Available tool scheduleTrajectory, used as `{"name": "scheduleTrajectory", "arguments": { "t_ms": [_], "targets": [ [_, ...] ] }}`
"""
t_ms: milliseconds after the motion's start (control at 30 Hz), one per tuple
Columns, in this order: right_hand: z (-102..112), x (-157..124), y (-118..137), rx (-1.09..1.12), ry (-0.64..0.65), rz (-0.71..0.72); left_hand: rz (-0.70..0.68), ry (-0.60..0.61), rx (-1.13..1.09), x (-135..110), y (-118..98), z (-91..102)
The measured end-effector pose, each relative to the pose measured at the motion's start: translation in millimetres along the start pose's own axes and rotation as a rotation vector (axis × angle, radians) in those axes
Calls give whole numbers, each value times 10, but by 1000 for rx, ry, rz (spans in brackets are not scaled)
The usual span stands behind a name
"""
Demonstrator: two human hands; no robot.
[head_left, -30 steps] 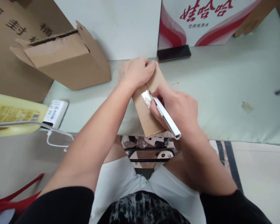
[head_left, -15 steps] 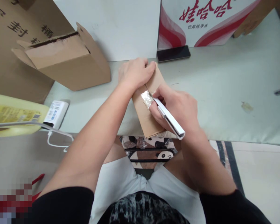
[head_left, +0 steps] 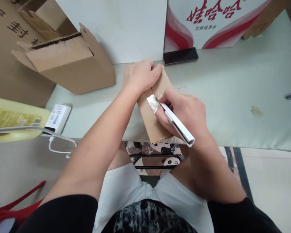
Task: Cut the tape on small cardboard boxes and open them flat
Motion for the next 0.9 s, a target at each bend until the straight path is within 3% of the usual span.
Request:
{"name": "scheduleTrajectory", "arguments": {
  "t_ms": [900],
  "targets": [
    [-2,-5,-10,26,-42,26,-11,-22,-4,-2,-30,11]
  ]
}}
Point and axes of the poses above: each hand's wrist, its own x-axis towards the middle knuckle, its own z-axis out of the back of the hand, y = z × x, the point moved 9 cm from there along x, towards the middle knuckle, and after that the axes turned 3 degrees about -x, right-handed, at the moved point
